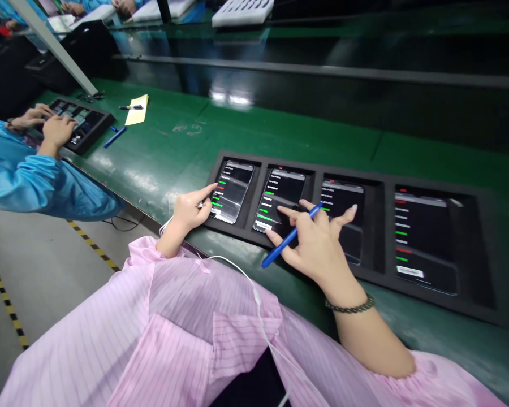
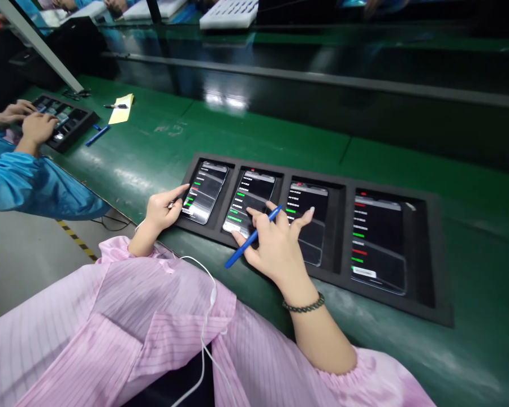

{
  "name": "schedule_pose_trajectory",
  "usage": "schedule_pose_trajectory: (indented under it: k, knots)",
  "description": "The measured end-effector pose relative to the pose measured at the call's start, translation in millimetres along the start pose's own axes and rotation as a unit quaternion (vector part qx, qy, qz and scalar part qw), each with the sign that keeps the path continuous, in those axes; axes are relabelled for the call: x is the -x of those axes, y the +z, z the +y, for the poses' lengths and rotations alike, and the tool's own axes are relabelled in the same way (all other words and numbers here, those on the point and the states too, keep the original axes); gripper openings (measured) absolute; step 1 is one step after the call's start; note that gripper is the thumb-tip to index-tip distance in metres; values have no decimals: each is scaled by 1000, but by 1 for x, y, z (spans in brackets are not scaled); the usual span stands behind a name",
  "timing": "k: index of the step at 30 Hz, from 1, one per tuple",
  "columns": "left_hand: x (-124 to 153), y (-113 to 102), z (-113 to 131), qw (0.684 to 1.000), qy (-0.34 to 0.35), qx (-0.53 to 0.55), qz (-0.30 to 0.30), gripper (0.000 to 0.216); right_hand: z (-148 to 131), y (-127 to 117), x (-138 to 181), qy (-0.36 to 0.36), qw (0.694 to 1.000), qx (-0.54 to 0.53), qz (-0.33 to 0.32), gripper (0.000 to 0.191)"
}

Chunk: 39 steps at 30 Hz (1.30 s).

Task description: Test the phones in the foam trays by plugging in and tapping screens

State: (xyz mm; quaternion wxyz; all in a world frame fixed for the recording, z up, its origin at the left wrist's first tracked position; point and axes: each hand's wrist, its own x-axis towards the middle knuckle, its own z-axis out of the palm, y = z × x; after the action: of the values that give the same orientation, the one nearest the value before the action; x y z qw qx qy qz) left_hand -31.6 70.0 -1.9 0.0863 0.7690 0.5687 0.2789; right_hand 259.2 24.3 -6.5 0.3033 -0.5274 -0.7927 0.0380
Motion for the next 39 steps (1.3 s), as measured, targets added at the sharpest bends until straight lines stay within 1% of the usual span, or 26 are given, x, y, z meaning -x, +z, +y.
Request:
schedule_pose_trajectory:
  k: [2,6,7,10,12,14,16,19,21,23,26,28,31,35,39]
  knots:
    - [1,-3,2,999,10,-29,-25,51,2,-3,2,15,1000,-18,17,33]
    - [-2,-10,8,992,4,-91,-85,50,14,-19,9,49,991,-51,116,24]
    - [-3,-12,10,989,-1,-108,-99,50,19,-25,12,64,987,-52,138,25]
    - [-7,-17,15,978,-18,-157,-137,50,33,-43,22,127,973,-42,187,34]
    - [-7,-18,16,975,-23,-171,-142,51,42,-51,29,149,965,-35,214,35]
    - [-7,-17,15,978,-22,-165,-126,53,49,-55,36,144,967,-28,207,31]
    - [-6,-17,13,982,-24,-154,-103,57,52,-53,40,129,978,-16,162,26]
    - [-7,-16,12,983,-40,-155,-90,59,52,-49,39,121,990,2,77,26]
    - [-8,-17,14,981,-50,-161,-92,60,50,-49,37,128,990,7,54,26]
    - [-9,-18,17,979,-60,-171,-92,61,50,-54,37,148,985,21,84,26]
    - [-11,-20,24,974,-84,-188,-93,61,58,-70,45,184,967,56,165,24]
    - [-13,-22,28,971,-101,-196,-95,59,68,-80,54,206,958,79,185,25]
    - [-15,-27,32,969,-116,-197,-91,55,85,-88,67,222,951,103,187,25]
    - [-22,-34,38,971,-132,-178,-88,53,97,-85,74,214,952,94,196,23]
    - [-33,-36,48,967,-161,-169,-104,52,92,-83,71,220,962,81,140,16]
